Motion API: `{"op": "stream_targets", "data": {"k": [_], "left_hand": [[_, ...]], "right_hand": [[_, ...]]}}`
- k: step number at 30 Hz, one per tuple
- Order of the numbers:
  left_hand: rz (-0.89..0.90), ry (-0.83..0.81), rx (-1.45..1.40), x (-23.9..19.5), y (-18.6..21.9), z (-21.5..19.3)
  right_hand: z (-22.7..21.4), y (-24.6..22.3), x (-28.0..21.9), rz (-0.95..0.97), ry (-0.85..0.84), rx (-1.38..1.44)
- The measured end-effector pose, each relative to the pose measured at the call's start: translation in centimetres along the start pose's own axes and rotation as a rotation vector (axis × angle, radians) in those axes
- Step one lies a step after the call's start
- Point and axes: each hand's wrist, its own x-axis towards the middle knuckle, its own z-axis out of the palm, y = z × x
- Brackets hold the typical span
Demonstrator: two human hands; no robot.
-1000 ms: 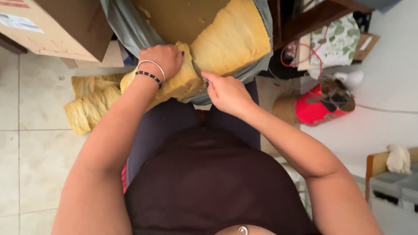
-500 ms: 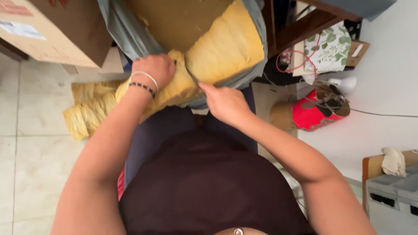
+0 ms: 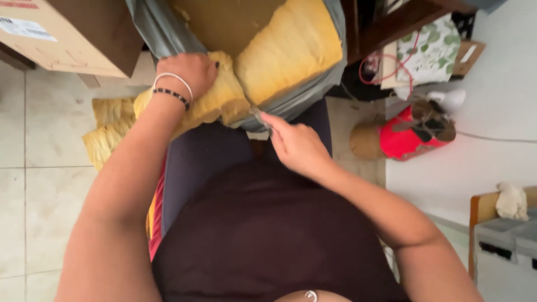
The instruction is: Cutting a large block of yellow foam into smaller rectangular pieces using a knife
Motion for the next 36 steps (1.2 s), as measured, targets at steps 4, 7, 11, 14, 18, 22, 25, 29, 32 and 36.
{"op": "stream_targets", "data": {"k": [4, 7, 11, 14, 18, 22, 25, 29, 32, 36], "left_hand": [[0.067, -0.004, 0.032, -1.0, 1.1, 0.8], [0.154, -0.002, 0.136, -2.3, 1.6, 0.1], [-0.018, -0.034, 0.034, -1.4, -1.4, 0.1], [0.013, 0.008, 0.059, 0.5, -2.6, 0.6], [0.086, -0.104, 0.118, -2.3, 0.3, -2.8], [0.106, -0.055, 0.135, -1.5, -1.9, 0.1], [0.078, 0.036, 0.091, -0.7, -2.4, 0.0], [0.066, -0.159, 0.057, 0.3, 2.3, -3.6], [0.059, -0.191, 0.222, 2.7, 6.5, -4.2], [-0.076, -0.259, 0.421, 2.9, 9.1, -3.5]], "right_hand": [[2.1, -0.6, 2.1, 0.103, -0.075, 0.125], [3.8, -0.3, 5.5, 0.091, 0.016, 0.105], [3.3, -0.7, 1.8, 0.015, -0.016, 0.063], [3.1, -0.8, -0.7, -0.021, -0.052, -0.014], [3.0, -2.2, 1.9, 0.107, -0.142, -0.182], [3.4, -1.1, 2.2, -0.027, -0.023, -0.274], [2.7, -0.7, 0.2, -0.086, -0.09, -0.223], [5.1, 1.0, -0.3, -0.241, 0.083, -0.309], [4.8, 0.9, -0.4, -0.235, 0.079, -0.283], [4.7, 1.5, -0.3, -0.195, 0.038, -0.267]]}}
